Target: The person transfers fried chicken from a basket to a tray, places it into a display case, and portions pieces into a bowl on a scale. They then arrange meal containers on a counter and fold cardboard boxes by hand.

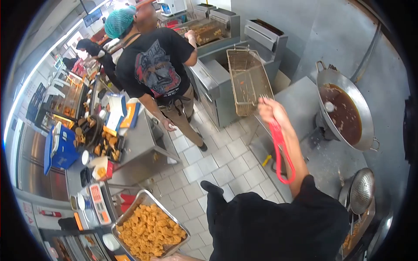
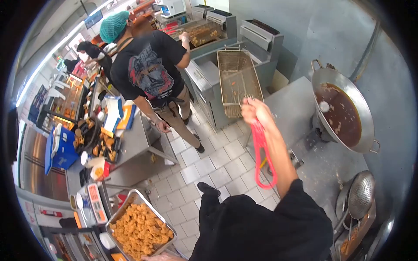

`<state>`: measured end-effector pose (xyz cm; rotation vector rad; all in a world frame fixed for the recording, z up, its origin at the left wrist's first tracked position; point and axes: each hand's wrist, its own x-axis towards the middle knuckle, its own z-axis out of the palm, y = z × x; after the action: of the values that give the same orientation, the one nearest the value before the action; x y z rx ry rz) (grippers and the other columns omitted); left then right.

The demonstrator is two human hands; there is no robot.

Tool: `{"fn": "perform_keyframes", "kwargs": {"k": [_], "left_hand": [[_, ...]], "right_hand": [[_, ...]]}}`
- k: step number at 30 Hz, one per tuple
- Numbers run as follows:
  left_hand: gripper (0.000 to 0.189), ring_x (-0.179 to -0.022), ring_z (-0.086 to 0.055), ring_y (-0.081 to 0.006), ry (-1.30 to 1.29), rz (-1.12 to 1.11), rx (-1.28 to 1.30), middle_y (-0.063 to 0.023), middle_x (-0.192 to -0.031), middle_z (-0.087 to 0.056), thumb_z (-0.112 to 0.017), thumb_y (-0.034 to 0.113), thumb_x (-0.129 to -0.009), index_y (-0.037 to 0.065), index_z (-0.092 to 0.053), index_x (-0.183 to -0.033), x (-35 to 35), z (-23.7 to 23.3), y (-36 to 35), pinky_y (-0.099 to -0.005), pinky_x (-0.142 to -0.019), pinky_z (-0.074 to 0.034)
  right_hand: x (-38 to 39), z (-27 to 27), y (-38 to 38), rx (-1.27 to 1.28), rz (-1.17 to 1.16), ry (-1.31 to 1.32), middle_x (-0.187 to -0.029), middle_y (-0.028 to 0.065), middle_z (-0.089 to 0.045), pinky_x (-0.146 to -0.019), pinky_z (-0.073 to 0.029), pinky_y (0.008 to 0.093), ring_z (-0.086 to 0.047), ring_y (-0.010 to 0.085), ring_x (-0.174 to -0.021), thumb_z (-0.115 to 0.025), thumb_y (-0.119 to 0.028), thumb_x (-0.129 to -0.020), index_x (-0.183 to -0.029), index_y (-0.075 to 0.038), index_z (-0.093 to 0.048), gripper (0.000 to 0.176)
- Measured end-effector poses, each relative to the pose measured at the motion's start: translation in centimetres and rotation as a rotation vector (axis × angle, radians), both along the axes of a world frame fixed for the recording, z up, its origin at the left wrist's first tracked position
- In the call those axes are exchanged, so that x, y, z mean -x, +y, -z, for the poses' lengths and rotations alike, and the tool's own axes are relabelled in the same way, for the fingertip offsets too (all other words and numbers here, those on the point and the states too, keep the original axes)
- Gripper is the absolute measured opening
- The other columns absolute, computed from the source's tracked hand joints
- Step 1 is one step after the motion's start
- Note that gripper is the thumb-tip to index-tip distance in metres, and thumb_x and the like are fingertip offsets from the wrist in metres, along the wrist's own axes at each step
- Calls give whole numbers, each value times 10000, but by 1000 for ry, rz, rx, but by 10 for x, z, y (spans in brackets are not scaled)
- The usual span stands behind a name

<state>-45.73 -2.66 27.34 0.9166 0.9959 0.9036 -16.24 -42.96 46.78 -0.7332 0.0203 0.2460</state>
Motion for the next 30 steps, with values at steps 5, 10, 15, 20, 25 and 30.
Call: {"fn": "perform_keyframes", "kwargs": {"k": [5,10,15,20,25,30], "left_hand": [[797,-1376,-342,-373,-3,73,-2,-203,-1523,-320,-487,541,-944,-6,-294,-1491,-116,-9,61,-519,-1163,-275],[794,-1374,-343,-373,-1,125,-8,-203,-1521,-323,-488,539,-944,-5,-295,-1490,-219,-35,105,-518,-1164,-275],[791,-1373,-344,-372,6,124,-27,-203,-1518,-326,-489,536,-944,-4,-296,-1490,-307,-54,137,-517,-1164,-274],[789,-1371,-345,-372,63,36,-39,-203,-1515,-329,-490,533,-944,-3,-297,-1489,-366,-66,159,-517,-1164,-274],[786,-1369,-346,-371,101,-48,-58,-203,-1513,-332,-491,531,-944,-2,-298,-1489,-409,-79,163,-516,-1165,-274],[783,-1368,-347,-371,154,-139,-84,-203,-1510,-334,-493,528,-944,-1,-299,-1488,-421,-88,166,-515,-1165,-273]], "right_hand": [[-210,-30,61,-58,207,-173,-648,-34,-360,-437,-315,215,-365,63,-507,-402,-68,-1009,-918,-36,-434,102],[-373,-64,86,-169,404,-185,-638,0,-360,-441,-338,232,-382,82,-505,-324,16,-959,-873,-45,-393,126],[-511,-73,89,-118,578,-163,-630,18,-375,-417,-323,262,-395,103,-487,-318,49,-904,-812,-40,-388,146],[-623,-64,79,-130,791,-141,-606,40,-382,-425,-319,308,-371,148,-464,-336,113,-768,-652,-51,-406,212],[-710,-42,67,-151,949,-142,-588,112,-482,-459,-456,375,-504,237,-468,-333,108,-768,-698,-17,-444,181],[-759,-4,101,-259,1016,-45,-598,103,-467,-493,-501,415,-503,240,-480,-363,129,-793,-774,6,-409,133]]}}
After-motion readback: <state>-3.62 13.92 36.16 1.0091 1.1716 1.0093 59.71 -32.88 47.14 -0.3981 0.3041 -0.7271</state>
